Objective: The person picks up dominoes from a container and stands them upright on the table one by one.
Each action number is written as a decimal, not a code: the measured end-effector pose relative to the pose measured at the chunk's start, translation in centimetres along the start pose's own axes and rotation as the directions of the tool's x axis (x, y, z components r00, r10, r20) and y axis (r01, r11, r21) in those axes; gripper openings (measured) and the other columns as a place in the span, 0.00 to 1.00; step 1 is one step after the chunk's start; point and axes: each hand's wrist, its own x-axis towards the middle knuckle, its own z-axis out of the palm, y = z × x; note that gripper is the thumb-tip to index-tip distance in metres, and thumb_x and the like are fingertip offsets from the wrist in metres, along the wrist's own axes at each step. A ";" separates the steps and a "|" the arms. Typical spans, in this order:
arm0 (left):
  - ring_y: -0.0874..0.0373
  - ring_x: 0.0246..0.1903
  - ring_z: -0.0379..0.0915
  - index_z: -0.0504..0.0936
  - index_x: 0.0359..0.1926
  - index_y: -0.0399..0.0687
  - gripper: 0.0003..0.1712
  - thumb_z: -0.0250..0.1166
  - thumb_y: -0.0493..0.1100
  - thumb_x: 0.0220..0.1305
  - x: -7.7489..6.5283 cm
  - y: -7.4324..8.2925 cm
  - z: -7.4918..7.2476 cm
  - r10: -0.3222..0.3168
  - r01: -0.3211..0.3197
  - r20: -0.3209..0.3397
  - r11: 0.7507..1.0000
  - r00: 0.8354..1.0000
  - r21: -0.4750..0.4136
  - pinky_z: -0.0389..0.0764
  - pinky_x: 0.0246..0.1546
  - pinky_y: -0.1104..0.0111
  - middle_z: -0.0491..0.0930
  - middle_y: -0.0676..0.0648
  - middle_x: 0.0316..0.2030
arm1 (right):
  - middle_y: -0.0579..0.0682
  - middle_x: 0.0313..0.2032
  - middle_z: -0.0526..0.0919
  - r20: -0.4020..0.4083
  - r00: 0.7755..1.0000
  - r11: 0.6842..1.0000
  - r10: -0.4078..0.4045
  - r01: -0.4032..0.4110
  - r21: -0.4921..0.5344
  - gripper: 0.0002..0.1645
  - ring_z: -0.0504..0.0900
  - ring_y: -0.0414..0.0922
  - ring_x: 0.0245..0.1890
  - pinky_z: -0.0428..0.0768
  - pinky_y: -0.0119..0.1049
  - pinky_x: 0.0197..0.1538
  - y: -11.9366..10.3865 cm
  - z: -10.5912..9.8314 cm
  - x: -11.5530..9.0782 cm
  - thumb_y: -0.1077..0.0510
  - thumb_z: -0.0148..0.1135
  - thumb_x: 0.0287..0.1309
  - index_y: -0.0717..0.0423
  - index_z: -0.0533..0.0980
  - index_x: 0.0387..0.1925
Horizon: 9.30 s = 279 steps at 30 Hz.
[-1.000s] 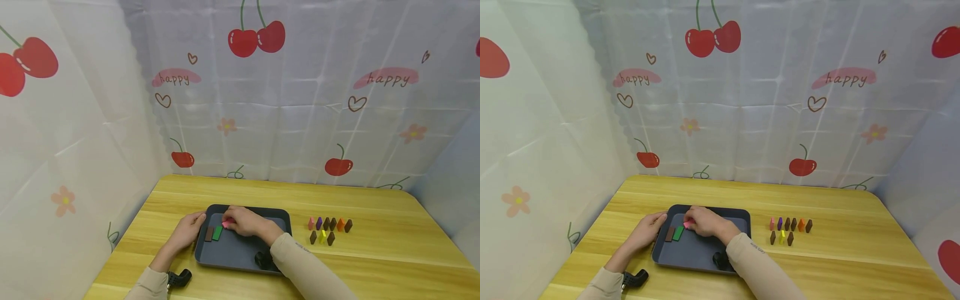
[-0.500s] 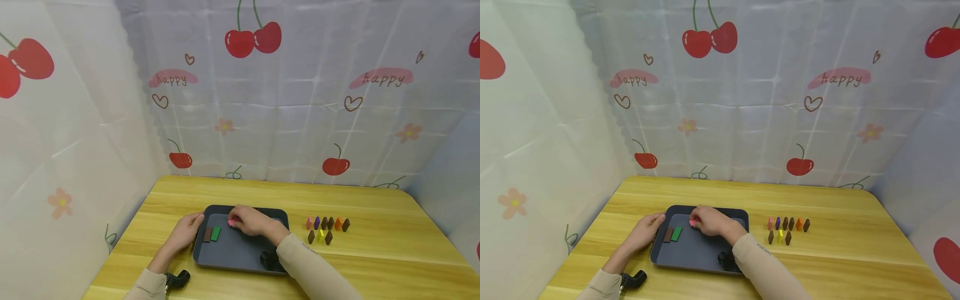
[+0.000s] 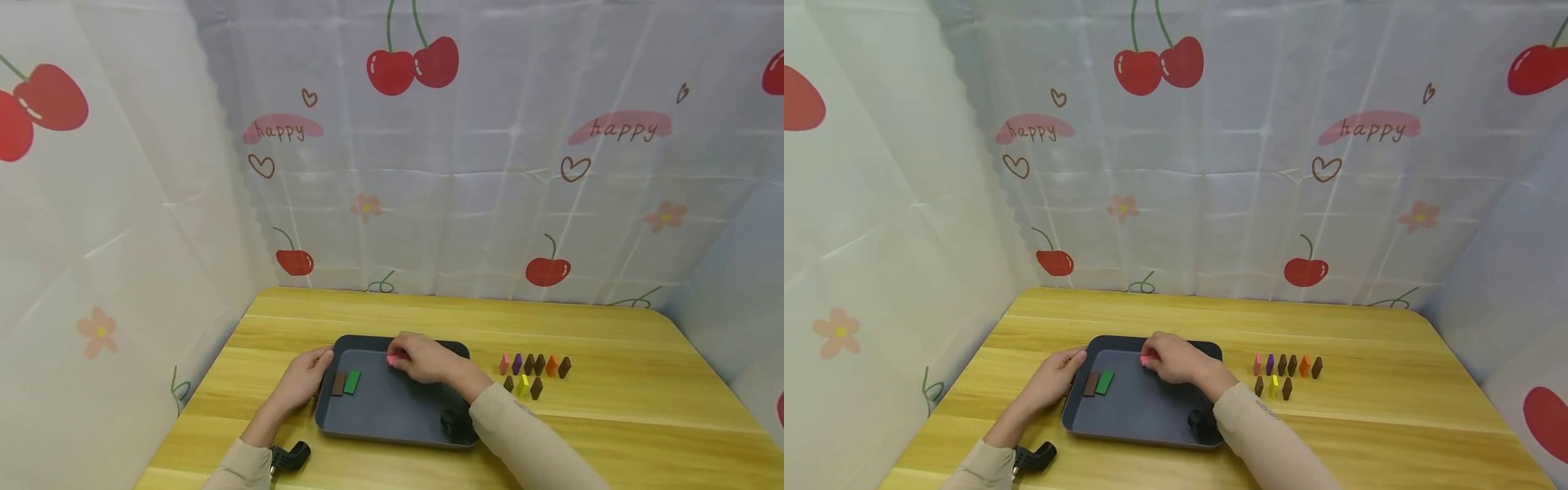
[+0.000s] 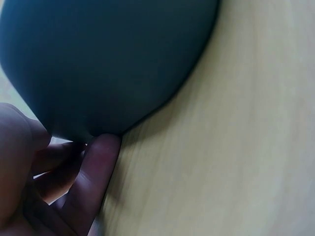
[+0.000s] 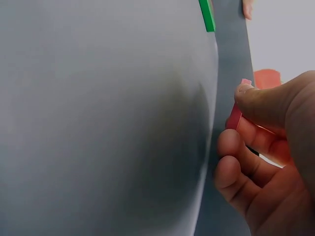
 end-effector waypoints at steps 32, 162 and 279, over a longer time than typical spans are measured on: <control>0.41 0.70 0.70 0.78 0.69 0.43 0.26 0.51 0.52 0.82 -0.2 0.0 0.2 -0.011 0.011 0.000 1.000 1.000 0.005 0.72 0.71 0.46 0.79 0.41 0.66 | 0.45 0.47 0.78 -0.105 0.994 0.972 -0.001 0.025 0.233 0.10 0.73 0.36 0.31 0.77 0.31 0.36 -0.5 -4.0 -8.2 0.53 0.55 0.77 0.49 0.75 0.54; 0.40 0.71 0.69 0.76 0.71 0.43 0.26 0.50 0.51 0.83 -0.1 0.3 -0.2 -0.004 0.004 0.023 1.000 1.000 -0.011 0.72 0.71 0.46 0.77 0.40 0.67 | 0.69 0.64 0.72 -0.140 0.825 0.715 0.547 -0.373 0.592 0.28 0.86 0.38 0.40 0.87 0.33 0.38 11.1 -4.3 -23.2 0.61 0.63 0.71 0.64 0.68 0.67; 0.42 0.69 0.71 0.78 0.69 0.44 0.25 0.51 0.52 0.82 0.1 0.1 -0.1 -0.010 0.010 0.010 1.000 1.000 -0.012 0.73 0.71 0.46 0.80 0.42 0.64 | 0.48 0.48 0.85 0.152 0.981 0.959 -0.120 0.075 0.272 0.20 0.82 0.34 0.42 0.84 0.29 0.47 -2.5 -1.1 -0.5 0.56 0.65 0.70 0.54 0.78 0.61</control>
